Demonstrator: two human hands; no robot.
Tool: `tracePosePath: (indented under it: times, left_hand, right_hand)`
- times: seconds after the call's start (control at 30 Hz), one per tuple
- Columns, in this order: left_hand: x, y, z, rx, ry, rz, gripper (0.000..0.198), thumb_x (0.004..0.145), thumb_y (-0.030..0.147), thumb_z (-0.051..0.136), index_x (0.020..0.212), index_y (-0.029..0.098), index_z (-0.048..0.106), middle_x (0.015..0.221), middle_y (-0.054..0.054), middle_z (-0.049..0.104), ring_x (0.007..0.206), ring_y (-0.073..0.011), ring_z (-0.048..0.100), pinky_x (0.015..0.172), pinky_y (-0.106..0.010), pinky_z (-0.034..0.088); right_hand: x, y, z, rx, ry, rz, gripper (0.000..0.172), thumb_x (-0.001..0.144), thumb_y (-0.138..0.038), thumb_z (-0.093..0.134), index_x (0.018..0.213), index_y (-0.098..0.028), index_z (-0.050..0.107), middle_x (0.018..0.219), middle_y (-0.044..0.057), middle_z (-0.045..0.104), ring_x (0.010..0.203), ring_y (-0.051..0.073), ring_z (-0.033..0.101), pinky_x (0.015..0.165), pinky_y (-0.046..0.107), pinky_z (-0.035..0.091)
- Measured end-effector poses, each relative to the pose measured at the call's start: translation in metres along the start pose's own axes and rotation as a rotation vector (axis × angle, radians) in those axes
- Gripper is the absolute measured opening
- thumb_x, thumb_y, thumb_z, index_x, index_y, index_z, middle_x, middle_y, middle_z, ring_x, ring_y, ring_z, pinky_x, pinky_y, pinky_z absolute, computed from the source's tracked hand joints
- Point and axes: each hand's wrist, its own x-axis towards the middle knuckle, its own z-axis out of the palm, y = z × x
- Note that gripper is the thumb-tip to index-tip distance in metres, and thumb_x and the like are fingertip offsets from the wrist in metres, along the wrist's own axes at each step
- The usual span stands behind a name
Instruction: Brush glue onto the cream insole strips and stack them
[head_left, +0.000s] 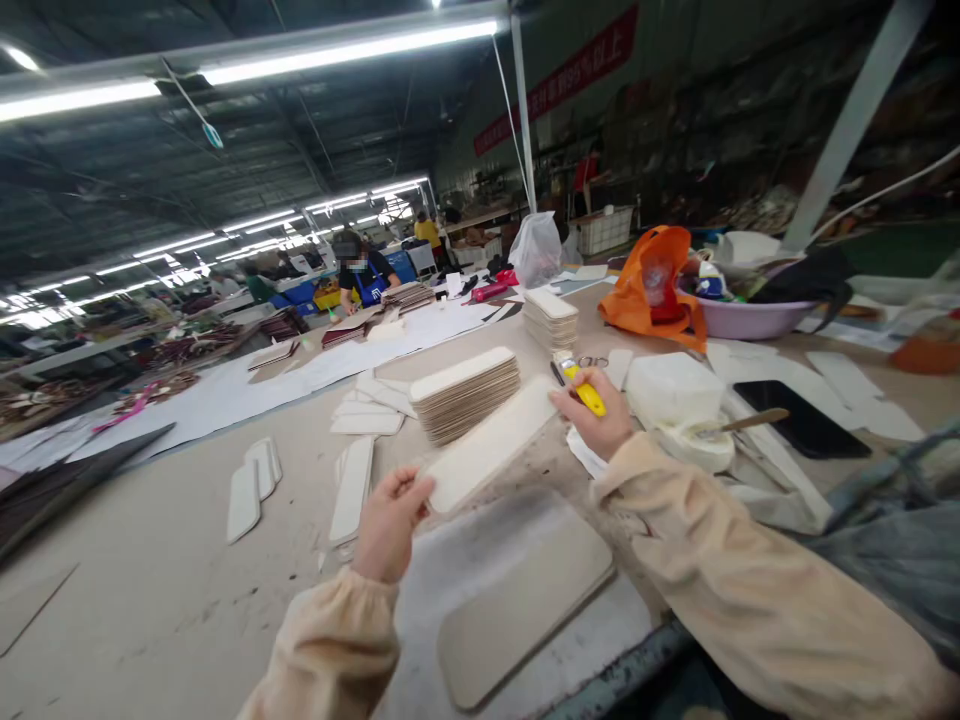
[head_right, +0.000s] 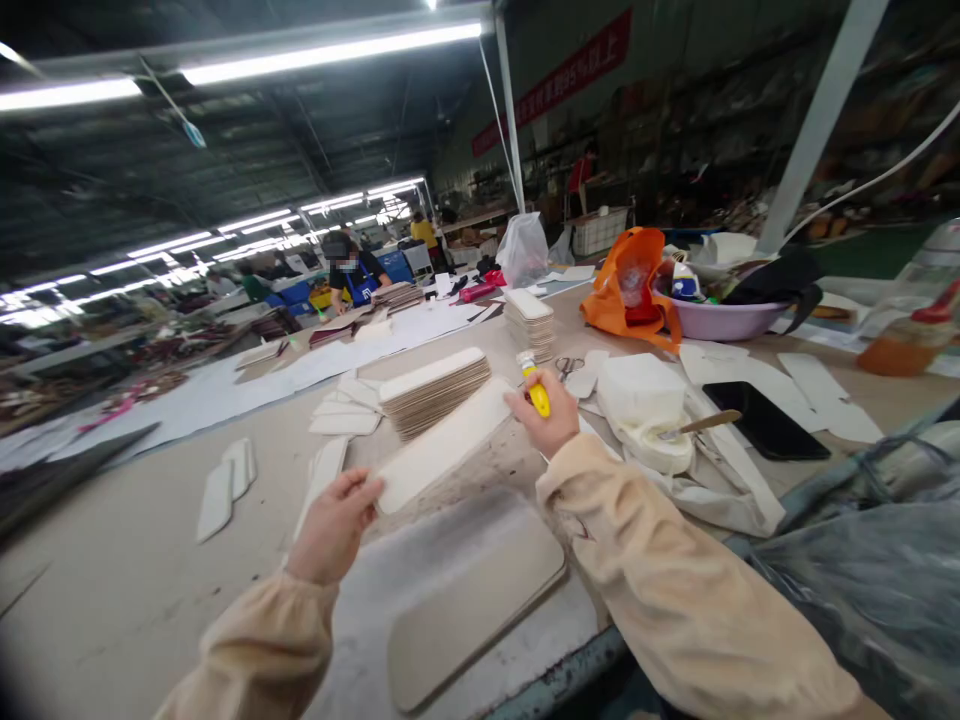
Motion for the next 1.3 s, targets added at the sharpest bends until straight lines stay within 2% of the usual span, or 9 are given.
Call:
tracePosePath:
  times: [0.17, 0.3, 0.43, 0.6, 0.87, 1.03, 1.17, 1.23, 1.3]
  left_hand:
    - [0.104, 0.043, 0.007, 0.090, 0.103, 0.102, 0.041, 0.045, 0.031, 0.082, 0.077, 0.015, 0.062, 0.059, 0.004, 0.060, 0.052, -0.0080, 0.053, 0.050, -0.020, 0.042]
    - [0.165, 0.061, 0.018, 0.209, 0.198, 0.162, 0.033, 0.048, 0.025, 0.078, 0.074, 0.016, 0.061, 0.056, 0.005, 0.057, 0.050, -0.0091, 0.053, 0.052, -0.023, 0.045]
    - [0.202, 0.065, 0.026, 0.392, 0.278, 0.190, 0.027, 0.050, 0.024, 0.077, 0.072, 0.016, 0.063, 0.052, 0.005, 0.055, 0.049, -0.0112, 0.052, 0.053, -0.025, 0.045]
    - [0.224, 0.059, 0.025, 0.625, 0.293, 0.191, 0.031, 0.052, 0.028, 0.077, 0.079, 0.016, 0.067, 0.053, 0.003, 0.056, 0.051, -0.0133, 0.054, 0.057, -0.028, 0.045]
    - [0.225, 0.044, 0.018, 0.879, 0.296, 0.243, 0.026, 0.057, 0.034, 0.074, 0.076, 0.017, 0.069, 0.065, -0.001, 0.065, 0.064, -0.0169, 0.060, 0.066, -0.028, 0.045]
    - [0.215, 0.048, 0.017, 0.943, 0.355, 0.280, 0.029, 0.065, 0.034, 0.069, 0.087, 0.015, 0.070, 0.086, -0.006, 0.069, 0.081, -0.0203, 0.062, 0.078, -0.032, 0.046]
    - [0.172, 0.042, 0.012, 0.928, 0.352, 0.407, 0.034, 0.077, 0.037, 0.059, 0.103, 0.016, 0.067, 0.095, -0.005, 0.069, 0.087, -0.0178, 0.062, 0.084, -0.031, 0.047]
    - [0.132, 0.029, 0.004, 0.900, 0.286, 0.478, 0.036, 0.081, 0.041, 0.055, 0.106, 0.017, 0.065, 0.097, -0.004, 0.069, 0.088, -0.0166, 0.062, 0.084, -0.030, 0.048]
    - [0.081, 0.010, -0.011, 0.880, 0.162, 0.539, 0.036, 0.083, 0.043, 0.055, 0.108, 0.019, 0.064, 0.103, -0.004, 0.068, 0.096, -0.0175, 0.062, 0.089, -0.031, 0.048]
  right_hand:
    - [0.073, 0.016, 0.043, -0.224, 0.017, -0.075, 0.031, 0.066, -0.041, 0.067, 0.081, -0.024, 0.046, 0.069, -0.004, 0.055, 0.060, 0.015, 0.052, 0.059, 0.029, 0.048]
    - [0.118, 0.029, 0.071, -0.371, 0.057, -0.078, 0.027, 0.064, -0.037, 0.064, 0.080, -0.024, 0.047, 0.069, -0.003, 0.056, 0.065, 0.018, 0.055, 0.066, 0.032, 0.048]
    - [0.139, 0.042, 0.084, -0.502, 0.040, -0.082, 0.023, 0.065, -0.031, 0.064, 0.081, -0.024, 0.049, 0.073, -0.001, 0.059, 0.072, 0.020, 0.056, 0.076, 0.034, 0.046]
    - [0.143, 0.057, 0.088, -0.562, 0.001, -0.093, 0.024, 0.066, -0.032, 0.066, 0.084, -0.024, 0.051, 0.074, 0.001, 0.058, 0.075, 0.022, 0.056, 0.077, 0.035, 0.045]
    - [0.147, 0.071, 0.094, -0.665, 0.007, -0.067, 0.026, 0.066, -0.029, 0.070, 0.084, -0.023, 0.052, 0.070, 0.000, 0.056, 0.074, 0.022, 0.057, 0.079, 0.037, 0.045]
    - [0.136, 0.065, 0.079, -0.656, 0.004, -0.092, 0.028, 0.076, -0.041, 0.067, 0.089, -0.020, 0.054, 0.077, 0.000, 0.059, 0.076, 0.019, 0.059, 0.079, 0.035, 0.045]
    - [0.097, 0.045, 0.044, -0.659, -0.050, -0.203, 0.038, 0.087, -0.050, 0.051, 0.095, -0.013, 0.055, 0.084, 0.001, 0.059, 0.082, 0.014, 0.059, 0.081, 0.032, 0.042]
    - [0.066, 0.031, 0.019, -0.620, -0.092, -0.276, 0.040, 0.089, -0.050, 0.048, 0.097, -0.012, 0.057, 0.082, -0.001, 0.059, 0.078, 0.011, 0.058, 0.077, 0.029, 0.042]
    - [0.030, 0.014, -0.010, -0.570, -0.087, -0.280, 0.034, 0.087, -0.050, 0.053, 0.094, -0.017, 0.059, 0.078, -0.001, 0.059, 0.069, 0.011, 0.056, 0.070, 0.027, 0.044]
